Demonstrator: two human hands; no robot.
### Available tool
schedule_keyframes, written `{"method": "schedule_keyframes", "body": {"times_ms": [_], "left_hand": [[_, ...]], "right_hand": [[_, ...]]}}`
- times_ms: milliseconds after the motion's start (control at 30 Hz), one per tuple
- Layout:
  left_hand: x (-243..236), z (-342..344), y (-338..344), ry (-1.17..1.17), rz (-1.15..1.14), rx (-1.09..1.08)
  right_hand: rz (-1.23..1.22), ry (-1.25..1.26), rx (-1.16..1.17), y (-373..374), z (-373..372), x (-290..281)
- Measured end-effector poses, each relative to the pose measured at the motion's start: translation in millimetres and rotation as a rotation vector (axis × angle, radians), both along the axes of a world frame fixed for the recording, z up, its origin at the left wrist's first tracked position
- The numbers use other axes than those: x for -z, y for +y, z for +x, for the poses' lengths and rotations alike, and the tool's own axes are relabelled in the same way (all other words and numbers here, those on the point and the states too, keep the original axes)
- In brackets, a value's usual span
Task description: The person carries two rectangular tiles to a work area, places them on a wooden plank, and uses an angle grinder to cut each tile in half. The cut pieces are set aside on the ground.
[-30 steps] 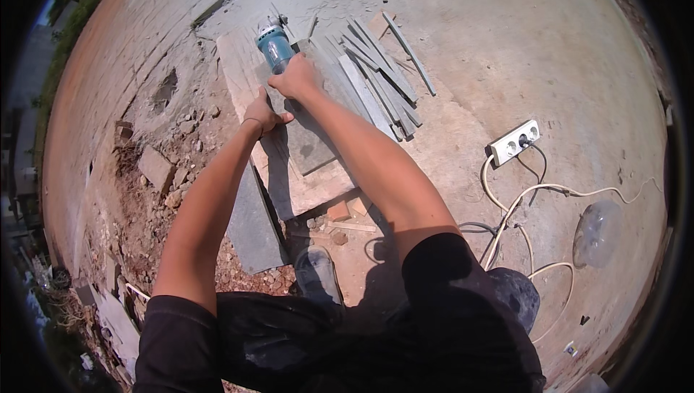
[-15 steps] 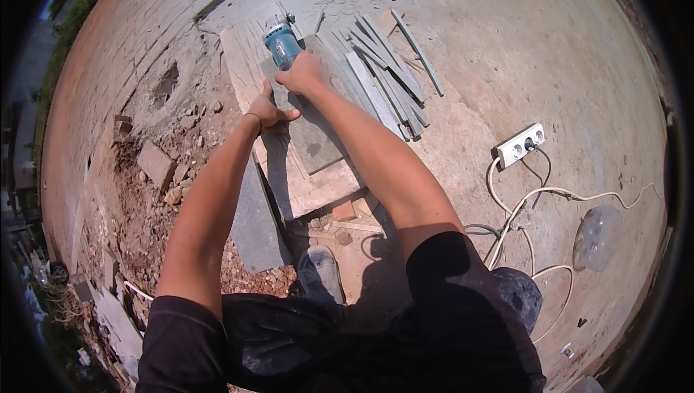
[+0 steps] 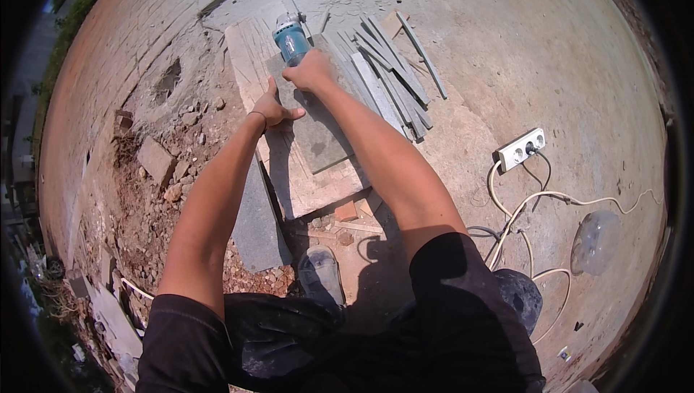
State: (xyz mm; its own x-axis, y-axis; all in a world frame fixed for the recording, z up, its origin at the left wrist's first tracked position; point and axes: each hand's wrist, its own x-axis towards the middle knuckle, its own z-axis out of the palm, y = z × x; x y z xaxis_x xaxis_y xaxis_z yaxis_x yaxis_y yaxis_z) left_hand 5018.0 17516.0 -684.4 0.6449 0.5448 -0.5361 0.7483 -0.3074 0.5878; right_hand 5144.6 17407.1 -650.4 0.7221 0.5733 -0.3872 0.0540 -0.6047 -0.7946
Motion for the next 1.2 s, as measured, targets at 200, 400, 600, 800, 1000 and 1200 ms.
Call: {"method": "schedule_keyframes", "body": {"times_ms": [200,400,600,800,1000,1200], "left_hand": [[-9,8,-19,-0.004,-0.097,-0.032],[-3,1,-5,-0.005,-0.039,-0.014],[7,7,-9,-0.021,-0.025,0.015],[14,3,2,0.002,0.007,0.007],[12,2,2,-0.012,0.001,0.005],[0,4,-9,-0.024,-0.086,-0.029]], "right_hand": [[-0.017,-0.009,0.004,-4,5,10],[-0.017,-0.014,-0.029,1,1,3],[-0.033,-0.021,-0.022,-4,8,9],[-0.020,-0.039,-0.043,-1,4,4],[-0.014,-0.032,-0.034,2,3,8],[-0.017,-0.031,-0.039,-2,4,13]]}}
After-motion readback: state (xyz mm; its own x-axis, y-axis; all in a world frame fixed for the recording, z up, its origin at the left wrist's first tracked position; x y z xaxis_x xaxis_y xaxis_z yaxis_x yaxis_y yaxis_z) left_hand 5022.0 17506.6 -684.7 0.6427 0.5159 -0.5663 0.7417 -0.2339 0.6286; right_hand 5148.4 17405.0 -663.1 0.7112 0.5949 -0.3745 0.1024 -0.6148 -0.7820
